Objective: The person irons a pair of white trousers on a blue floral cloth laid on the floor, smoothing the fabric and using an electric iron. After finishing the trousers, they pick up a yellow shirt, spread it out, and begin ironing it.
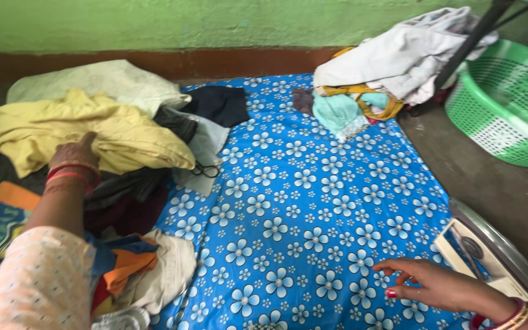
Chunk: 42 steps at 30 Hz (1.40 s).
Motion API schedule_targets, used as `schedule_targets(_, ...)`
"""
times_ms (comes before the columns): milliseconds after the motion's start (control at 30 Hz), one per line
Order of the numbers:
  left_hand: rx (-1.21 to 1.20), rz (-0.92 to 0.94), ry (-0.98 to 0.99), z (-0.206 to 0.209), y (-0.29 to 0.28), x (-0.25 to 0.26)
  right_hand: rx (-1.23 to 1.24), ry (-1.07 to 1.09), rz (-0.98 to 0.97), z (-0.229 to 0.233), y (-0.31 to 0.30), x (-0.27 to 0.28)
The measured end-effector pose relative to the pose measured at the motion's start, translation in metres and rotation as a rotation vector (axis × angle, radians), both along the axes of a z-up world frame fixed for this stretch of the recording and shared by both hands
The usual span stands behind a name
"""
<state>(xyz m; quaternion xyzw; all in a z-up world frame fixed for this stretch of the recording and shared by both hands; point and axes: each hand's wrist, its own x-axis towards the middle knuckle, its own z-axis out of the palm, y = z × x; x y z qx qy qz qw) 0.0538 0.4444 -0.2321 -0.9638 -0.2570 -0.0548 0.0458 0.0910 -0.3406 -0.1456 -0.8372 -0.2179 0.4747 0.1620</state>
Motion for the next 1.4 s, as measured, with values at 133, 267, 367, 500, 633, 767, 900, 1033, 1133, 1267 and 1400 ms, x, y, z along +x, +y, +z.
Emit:
schedule_targets(133, -0.110, 0.082, 0.059, 0.014, -0.035, 0.003, -0.061, 0.013, 0.047, 0.003, 0.001, -0.005)
schedule_targets(267, 0.064, -0.076, 0.182, 0.002, -0.039, 0.015, -0.023, 0.013, 0.089, -0.004, 0.002, -0.004)
schedule_targets(367, 0.095, -0.209, -0.097, -0.016, -0.020, 0.026, -0.006, -0.012, 0.063, -0.008, 0.000, -0.002)
schedule_targets(500, 0.235, -0.101, -0.089, -0.030, 0.000, 0.034, -0.032, -0.008, 0.049, -0.008, -0.011, -0.003)
schedule_targets(633, 0.120, 0.011, -0.365, 0.000, -0.008, 0.054, -0.108, 0.020, 0.042, -0.009, -0.020, -0.007)
schedule_targets(767, -0.016, -0.404, -1.000, 0.080, -0.085, 0.091, -0.054, 0.065, 0.040, -0.007, -0.020, -0.005)
schedule_targets(900, -0.663, -0.773, -0.738, 0.149, -0.258, 0.087, 0.025, -0.003, 0.043, -0.006, -0.001, -0.003)
schedule_targets(1033, -0.781, -1.427, -0.227, 0.175, -0.413, 0.046, 0.178, -0.076, -0.081, -0.013, 0.011, 0.003)
schedule_targets(1133, -0.911, -1.401, -0.096, 0.169, -0.445, 0.035, 0.146, -0.113, -0.063, -0.023, -0.002, 0.013)
schedule_targets(1267, -0.878, -1.074, 0.025, 0.111, -0.430, 0.055, -0.047, -0.252, 0.022, -0.042, -0.027, 0.027)
schedule_targets(1400, -0.530, -0.846, 0.282, 0.015, -0.409, 0.053, 0.040, -0.330, -0.058, -0.066, -0.023, 0.024)
